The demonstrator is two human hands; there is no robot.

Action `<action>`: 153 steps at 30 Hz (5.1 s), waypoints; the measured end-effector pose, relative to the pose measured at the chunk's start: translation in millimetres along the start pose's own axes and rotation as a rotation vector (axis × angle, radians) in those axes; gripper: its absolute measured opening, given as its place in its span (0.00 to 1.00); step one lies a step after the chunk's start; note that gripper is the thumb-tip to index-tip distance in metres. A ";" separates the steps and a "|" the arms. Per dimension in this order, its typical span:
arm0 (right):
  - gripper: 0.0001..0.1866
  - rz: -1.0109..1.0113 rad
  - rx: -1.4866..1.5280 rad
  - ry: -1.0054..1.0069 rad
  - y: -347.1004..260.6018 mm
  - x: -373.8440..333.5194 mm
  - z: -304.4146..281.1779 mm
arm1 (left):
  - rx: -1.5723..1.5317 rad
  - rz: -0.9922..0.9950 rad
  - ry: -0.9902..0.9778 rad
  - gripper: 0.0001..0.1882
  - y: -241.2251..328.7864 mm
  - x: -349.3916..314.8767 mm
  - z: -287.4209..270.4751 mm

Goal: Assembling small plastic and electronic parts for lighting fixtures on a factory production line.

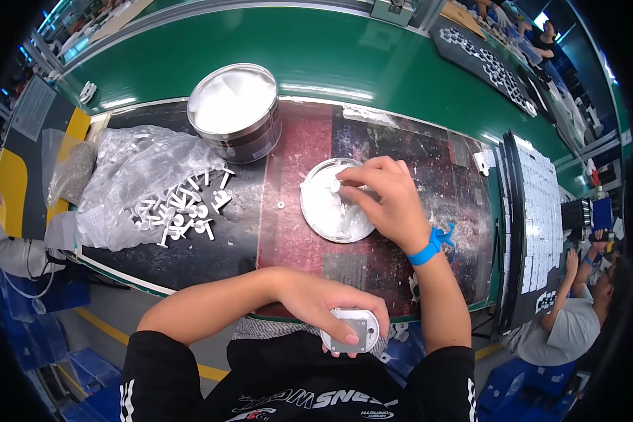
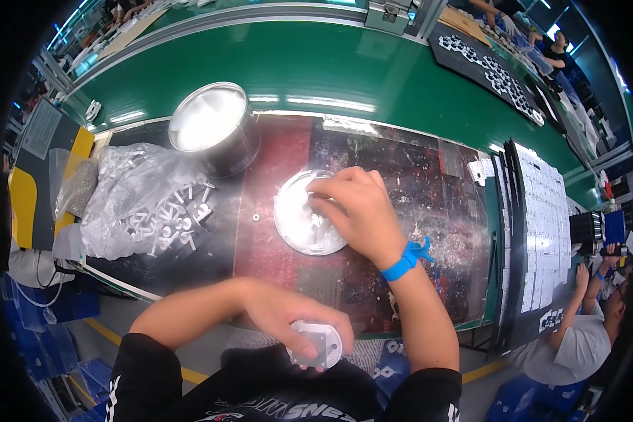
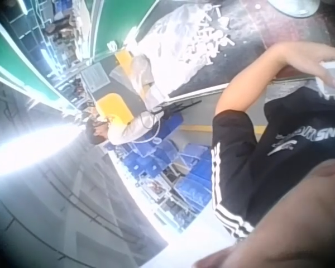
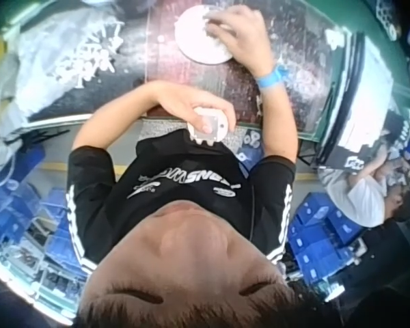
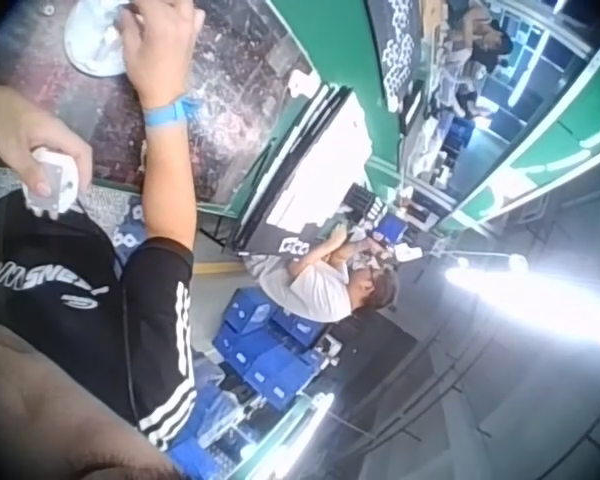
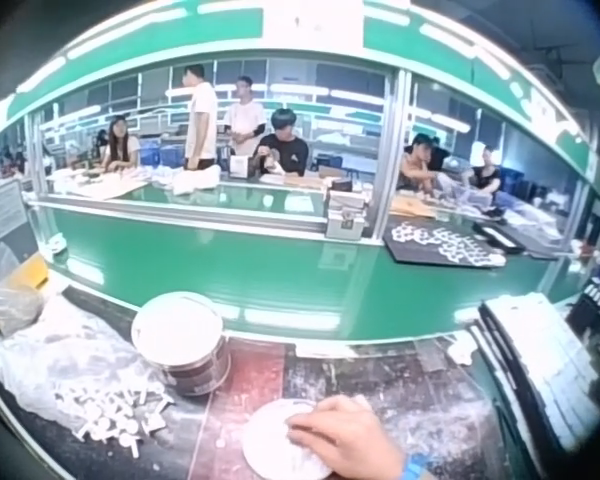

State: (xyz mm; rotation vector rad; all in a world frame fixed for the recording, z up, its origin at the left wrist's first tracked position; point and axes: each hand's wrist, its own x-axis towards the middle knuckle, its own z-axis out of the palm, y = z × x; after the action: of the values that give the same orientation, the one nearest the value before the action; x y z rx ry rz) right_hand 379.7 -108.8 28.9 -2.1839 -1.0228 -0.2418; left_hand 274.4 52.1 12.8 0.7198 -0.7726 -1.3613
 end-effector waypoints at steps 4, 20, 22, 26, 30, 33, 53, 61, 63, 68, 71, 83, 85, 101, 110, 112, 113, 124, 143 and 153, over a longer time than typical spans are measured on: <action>0.10 0.004 -0.001 -0.032 0.8 0.0 -0.6 | -0.007 0.005 -0.001 0.21 0.8 0.5 0.6; 0.12 0.238 0.389 0.109 4.9 -3.2 -10.3 | 0.080 0.284 0.298 0.28 10.2 -2.5 0.8; 0.14 0.406 0.862 0.165 0.3 -5.8 -12.6 | -0.208 0.351 0.389 0.30 18.6 -7.7 2.7; 0.17 0.424 1.053 0.247 -4.2 -9.3 -14.8 | -0.204 0.516 0.658 0.32 23.3 -13.6 -4.1; 0.17 0.486 1.251 0.221 -13.0 -13.4 -16.1 | -0.206 0.544 0.739 0.32 29.8 -14.2 0.4; 0.15 0.533 1.351 0.114 -19.0 -14.3 -20.1 | -0.079 0.574 0.799 0.34 28.9 -12.5 1.9; 0.14 0.612 1.311 0.140 -20.7 -12.8 -11.8 | -0.033 0.472 0.862 0.37 28.3 -10.7 0.4; 0.12 0.506 1.161 0.146 -22.4 -13.3 -11.2 | -0.083 0.485 0.834 0.37 28.7 -12.1 -0.8; 0.11 0.419 1.056 0.151 -19.0 -15.0 -11.4 | -0.105 0.489 0.815 0.36 29.0 -13.2 -1.3; 0.11 0.204 1.009 0.081 -12.3 -18.9 -16.6 | -0.077 0.506 0.802 0.36 27.8 -12.4 -2.4; 0.11 0.190 0.974 0.091 -7.1 -19.3 -12.7 | -0.062 0.473 0.809 0.36 26.1 -10.4 -3.9; 0.14 0.210 0.925 0.067 -1.5 -14.9 -8.8 | 0.003 0.465 0.848 0.37 31.1 -12.1 -0.6; 0.13 0.223 0.951 0.048 -1.2 -15.0 -8.6 | 0.010 0.468 0.849 0.37 29.7 -12.2 -1.2; 0.14 0.378 1.061 0.393 13.6 -10.3 -20.0 | 0.028 0.586 1.108 0.31 37.6 -21.3 -3.9; 0.09 0.484 0.986 0.774 70.2 -18.0 -29.4 | 0.171 0.471 1.462 0.27 120.2 24.0 -108.3; 0.08 0.477 0.931 0.814 80.3 -19.9 -28.8 | 0.280 0.405 1.547 0.27 138.7 43.0 -143.1; 0.08 0.471 0.926 0.812 83.7 -20.7 -25.8 | 0.314 0.381 1.556 0.27 142.9 44.7 -165.5; 0.08 0.441 0.909 0.754 82.1 -19.1 -13.8 | 1.193 -0.074 1.904 0.28 155.2 29.9 -269.7; 0.07 0.423 0.844 0.641 82.6 -20.0 -0.4 | 1.868 -0.014 2.029 0.12 -72.2 -105.1 102.2; 0.08 0.419 0.779 0.585 81.9 -20.7 -3.1 | 1.876 0.075 2.291 0.22 -177.1 -140.6 87.0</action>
State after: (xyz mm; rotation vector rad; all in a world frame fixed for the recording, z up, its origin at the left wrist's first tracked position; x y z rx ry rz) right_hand 426.1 -159.4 -20.3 -1.4234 -0.2390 -0.2168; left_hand 95.8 177.6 -92.1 2.5849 0.2462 1.2204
